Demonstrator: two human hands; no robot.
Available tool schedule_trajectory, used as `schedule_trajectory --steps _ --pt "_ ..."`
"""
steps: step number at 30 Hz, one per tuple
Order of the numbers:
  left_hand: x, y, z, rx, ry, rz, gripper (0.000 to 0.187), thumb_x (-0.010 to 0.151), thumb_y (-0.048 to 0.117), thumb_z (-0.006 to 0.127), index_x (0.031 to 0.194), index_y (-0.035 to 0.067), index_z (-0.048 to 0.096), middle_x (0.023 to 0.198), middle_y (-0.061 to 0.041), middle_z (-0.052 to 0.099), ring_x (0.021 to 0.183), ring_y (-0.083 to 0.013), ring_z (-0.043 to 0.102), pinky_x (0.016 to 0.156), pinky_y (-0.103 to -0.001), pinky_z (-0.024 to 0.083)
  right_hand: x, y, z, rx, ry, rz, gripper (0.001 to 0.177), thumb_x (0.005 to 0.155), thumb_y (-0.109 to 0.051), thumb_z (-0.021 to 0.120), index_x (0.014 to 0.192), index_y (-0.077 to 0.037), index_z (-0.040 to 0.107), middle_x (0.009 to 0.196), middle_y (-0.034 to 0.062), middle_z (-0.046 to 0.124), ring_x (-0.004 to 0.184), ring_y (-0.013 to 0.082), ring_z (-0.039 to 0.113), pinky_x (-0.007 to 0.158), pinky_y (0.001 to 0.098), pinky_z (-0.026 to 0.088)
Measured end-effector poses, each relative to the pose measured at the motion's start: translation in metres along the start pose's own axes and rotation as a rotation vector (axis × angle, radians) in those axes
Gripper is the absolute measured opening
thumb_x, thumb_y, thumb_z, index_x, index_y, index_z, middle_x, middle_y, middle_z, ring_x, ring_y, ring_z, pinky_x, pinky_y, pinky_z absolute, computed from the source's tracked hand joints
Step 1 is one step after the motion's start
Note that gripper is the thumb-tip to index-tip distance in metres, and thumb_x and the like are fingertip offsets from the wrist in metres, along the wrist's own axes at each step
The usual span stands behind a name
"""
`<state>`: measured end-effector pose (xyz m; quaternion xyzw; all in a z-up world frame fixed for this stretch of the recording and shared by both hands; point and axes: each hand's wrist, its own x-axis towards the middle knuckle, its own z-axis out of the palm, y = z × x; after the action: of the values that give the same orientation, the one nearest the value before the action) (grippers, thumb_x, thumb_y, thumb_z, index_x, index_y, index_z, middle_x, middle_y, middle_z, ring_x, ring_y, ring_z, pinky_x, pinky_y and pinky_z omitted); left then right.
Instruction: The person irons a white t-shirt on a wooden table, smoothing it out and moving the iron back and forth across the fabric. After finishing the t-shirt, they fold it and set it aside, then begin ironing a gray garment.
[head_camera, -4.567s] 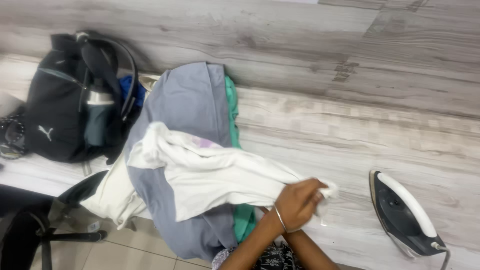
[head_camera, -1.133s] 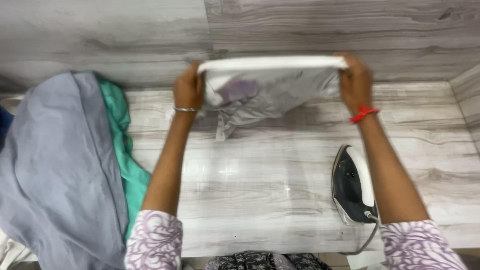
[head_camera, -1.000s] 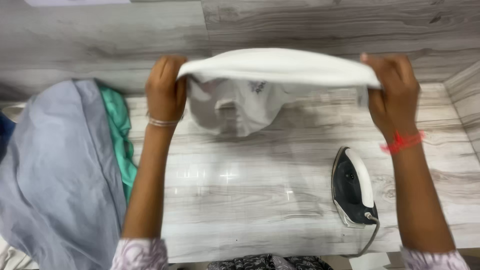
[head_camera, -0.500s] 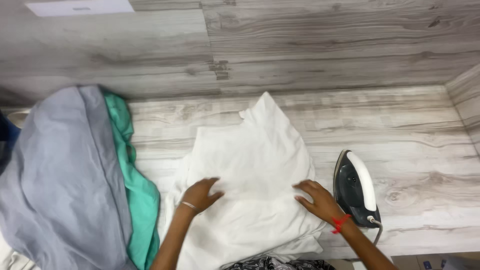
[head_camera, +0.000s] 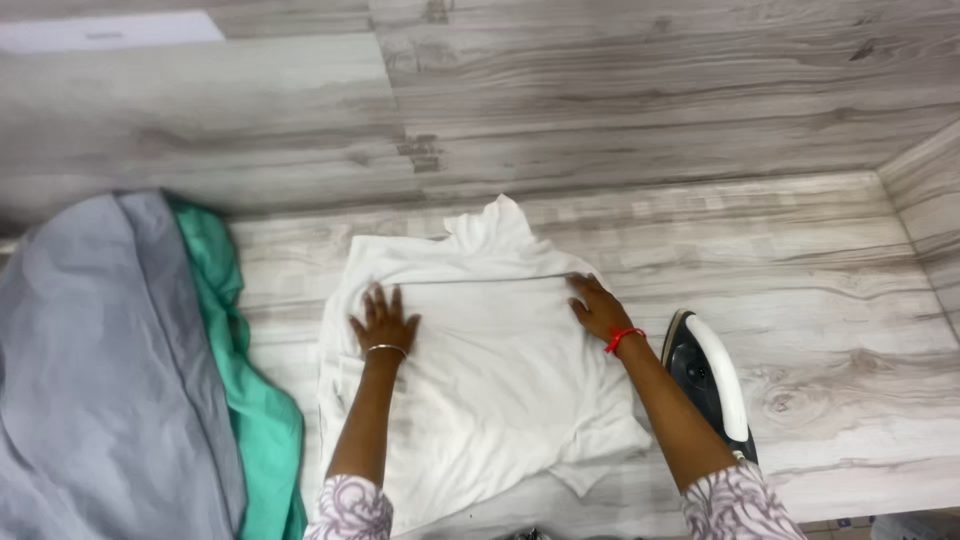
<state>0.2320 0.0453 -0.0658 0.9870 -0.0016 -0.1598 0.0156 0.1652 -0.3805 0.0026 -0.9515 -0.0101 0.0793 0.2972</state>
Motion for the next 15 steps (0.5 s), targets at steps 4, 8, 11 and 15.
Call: schedule_trajectory --steps 4,8,11,15 --pt "0.029 -0.011 -0.006 0.013 0.103 -0.148 0.079 0.098 0.058 0.044 0.163 0.025 0.013 0.171 -0.015 0.003 0.156 -0.0373 0.003 0.116 -0.069 0.009 -0.053 -0.032 0.019 0.047 0.228 -0.051 0.053 0.098 -0.021 0.058 0.149 -0.012 0.049 0.155 0.0141 0.048 0.147 0.0329 0.04 0.117 0.0424 0.037" --pt "-0.019 0.022 0.007 0.008 0.289 0.016 0.081 0.096 0.055 0.054 0.164 0.022 0.026 0.17 -0.015 0.017 0.158 -0.0365 0.011 0.118 -0.071 0.013 -0.142 -0.044 0.045 -0.189 0.061 -0.263 0.048 0.086 -0.02 0.07 0.133 -0.013 0.061 0.146 0.0121 0.053 0.137 0.0345 0.045 0.11 0.0463 0.04" --pt "-0.11 0.061 0.021 -0.138 0.314 0.214 0.083 0.09 0.06 0.056 0.16 0.023 0.03 0.169 -0.013 0.018 0.156 -0.036 0.012 0.117 -0.073 0.01 -0.174 -0.027 0.039 -0.148 0.095 -0.18 0.026 0.087 -0.016 0.072 0.113 -0.015 0.074 0.134 0.0061 0.064 0.128 0.0289 0.057 0.105 0.0439 0.048" --pt "-0.198 0.066 0.028 -0.17 0.153 0.313 0.088 0.09 0.071 0.049 0.16 0.026 0.02 0.169 -0.014 0.004 0.154 -0.0378 0.002 0.113 -0.074 0.003 -0.184 -0.023 0.004 0.351 0.402 0.177 0.026 0.093 -0.005 0.061 0.112 -0.014 0.076 0.131 0.0016 0.07 0.109 0.0219 0.069 0.081 0.0373 0.055"
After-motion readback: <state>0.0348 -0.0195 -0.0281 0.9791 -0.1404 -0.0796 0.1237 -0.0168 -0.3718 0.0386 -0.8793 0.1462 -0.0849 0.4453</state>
